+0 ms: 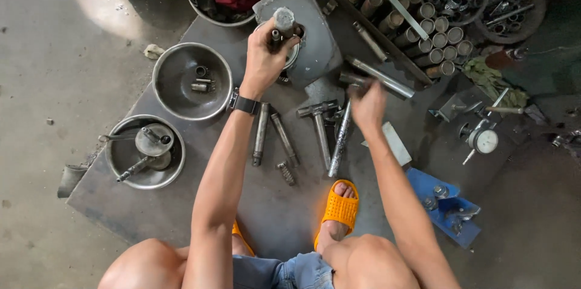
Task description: The person measures a metal crankshaft with a caliper, then wipes it with a cloth. They place the crankshaft on a blue stand and use a dial indicator to measure it, adjusting the indicator and rotating the crankshaft throughout the process.
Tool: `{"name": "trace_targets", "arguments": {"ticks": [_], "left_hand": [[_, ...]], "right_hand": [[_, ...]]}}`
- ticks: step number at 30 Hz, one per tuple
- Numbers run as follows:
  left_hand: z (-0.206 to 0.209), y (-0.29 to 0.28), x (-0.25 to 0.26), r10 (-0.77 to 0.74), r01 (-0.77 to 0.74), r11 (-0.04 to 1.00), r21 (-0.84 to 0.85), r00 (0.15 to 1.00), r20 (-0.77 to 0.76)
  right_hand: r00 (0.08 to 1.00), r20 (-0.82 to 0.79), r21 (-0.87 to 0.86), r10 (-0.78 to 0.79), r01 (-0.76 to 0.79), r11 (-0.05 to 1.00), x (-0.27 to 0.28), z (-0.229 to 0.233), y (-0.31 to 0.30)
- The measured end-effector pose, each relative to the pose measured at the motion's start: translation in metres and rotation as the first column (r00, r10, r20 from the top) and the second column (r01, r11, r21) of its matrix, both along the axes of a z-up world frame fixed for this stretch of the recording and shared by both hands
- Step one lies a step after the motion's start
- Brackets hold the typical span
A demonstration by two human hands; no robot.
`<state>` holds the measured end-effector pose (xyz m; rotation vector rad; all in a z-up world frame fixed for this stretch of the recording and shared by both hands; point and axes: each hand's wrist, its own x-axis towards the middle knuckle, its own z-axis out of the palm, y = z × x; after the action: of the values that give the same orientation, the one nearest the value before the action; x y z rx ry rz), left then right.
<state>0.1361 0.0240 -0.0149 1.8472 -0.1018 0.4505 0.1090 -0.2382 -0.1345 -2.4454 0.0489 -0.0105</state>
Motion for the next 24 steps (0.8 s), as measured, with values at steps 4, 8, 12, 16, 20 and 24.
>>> {"name": "trace_targets", "arguments": {"ticks": [4, 8, 12, 16, 20, 24], "left_hand": [[0.002, -0.001, 0.001, 0.02, -0.019, 1.0, 0.022, 1.0, -0.014], [0.001, -0.001, -0.001, 0.008, -0.008, 1.0, 0.025, 1.0, -0.009], [-0.004, 0.002, 0.0, 0.01, -0.009, 0.999, 0.05, 1.0, -0.022], [-0.001, 0.003, -0.001, -0.021, 0.02, 0.999, 0.029, 0.999, 0.049], [-0.007, 0.006, 0.001, -0.051, 0.052, 0.999, -0.003, 0.998, 0.036], [0.012, 0.003, 0.0, -0.01, 0.019, 0.994, -0.112, 0.997, 0.075]], "right_hand": [[0.923, -0.377, -0.135, -0.078, 0.028, 0.99, -0.011, 0.001, 0.008], [0.816, -0.548, -0.203, -0.183, 0.083, 0.976, -0.012, -0.017, 0.008], [0.764, -0.576, -0.149, -0.29, 0.251, 0.956, -0.019, -0.006, 0.014], [0.848, -0.409, -0.035, -0.336, 0.354, 0.935, -0.03, -0.011, -0.018], [0.935, -0.353, 0.45, 0.017, 0.154, 0.88, -0.049, 0.097, -0.007], [0.929, -0.362, 0.427, 0.079, 0.09, 0.9, -0.028, 0.176, 0.02]]}}
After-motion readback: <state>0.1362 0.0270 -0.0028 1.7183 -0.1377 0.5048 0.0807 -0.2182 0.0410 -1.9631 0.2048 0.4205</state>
